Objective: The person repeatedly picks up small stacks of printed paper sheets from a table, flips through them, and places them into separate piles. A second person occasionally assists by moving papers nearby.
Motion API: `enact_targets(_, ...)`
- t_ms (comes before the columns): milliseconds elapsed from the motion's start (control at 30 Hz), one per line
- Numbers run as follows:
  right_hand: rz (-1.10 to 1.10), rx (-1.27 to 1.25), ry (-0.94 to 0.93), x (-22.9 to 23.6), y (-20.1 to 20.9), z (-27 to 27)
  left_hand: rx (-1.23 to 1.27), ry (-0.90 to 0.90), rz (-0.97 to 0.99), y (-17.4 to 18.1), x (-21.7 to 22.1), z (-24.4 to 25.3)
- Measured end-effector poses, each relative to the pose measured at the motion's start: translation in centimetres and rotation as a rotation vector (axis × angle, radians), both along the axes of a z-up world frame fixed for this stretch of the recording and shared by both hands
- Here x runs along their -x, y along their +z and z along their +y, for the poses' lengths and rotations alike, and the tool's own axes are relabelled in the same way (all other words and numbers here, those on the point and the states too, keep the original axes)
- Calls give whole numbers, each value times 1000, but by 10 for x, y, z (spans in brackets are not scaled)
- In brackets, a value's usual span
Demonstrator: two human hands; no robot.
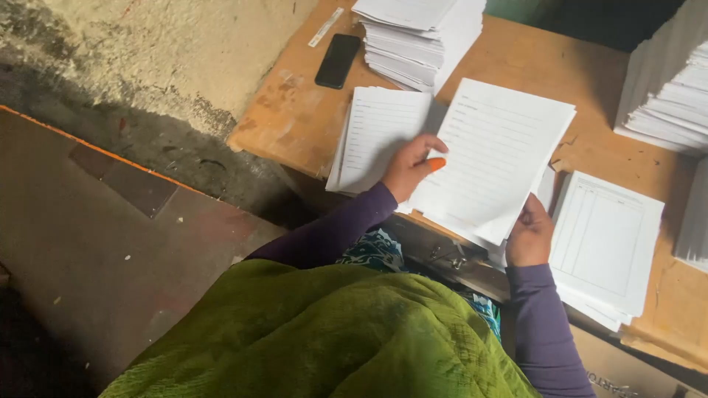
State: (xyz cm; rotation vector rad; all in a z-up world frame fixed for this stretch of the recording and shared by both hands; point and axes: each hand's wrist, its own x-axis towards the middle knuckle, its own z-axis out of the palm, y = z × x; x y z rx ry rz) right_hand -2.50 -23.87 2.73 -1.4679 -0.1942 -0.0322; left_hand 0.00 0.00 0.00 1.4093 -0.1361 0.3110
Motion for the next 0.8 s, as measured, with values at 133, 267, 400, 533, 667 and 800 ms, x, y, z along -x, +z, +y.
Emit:
enact_targets(133,69,-11,67,9,-8,0,-68,69,4,40,24,44)
enact_targets(267,62,15,67,25,31,-4,-384,293,156,15,15,124)
enact_targets(400,50,44,-110,31,19,-28,-734,451,304,-53,14,155)
enact_targets(533,4,196,-436,38,-32,-101,-1111,528,-72,-38,18,113)
enact_targets(667,-114,990,-823,56,-30,-160,-1168,559,-120,18,17,40)
enact_targets(800,180,1163,-890,57,-67,-200,-772,144,-282,-16,-6,-64)
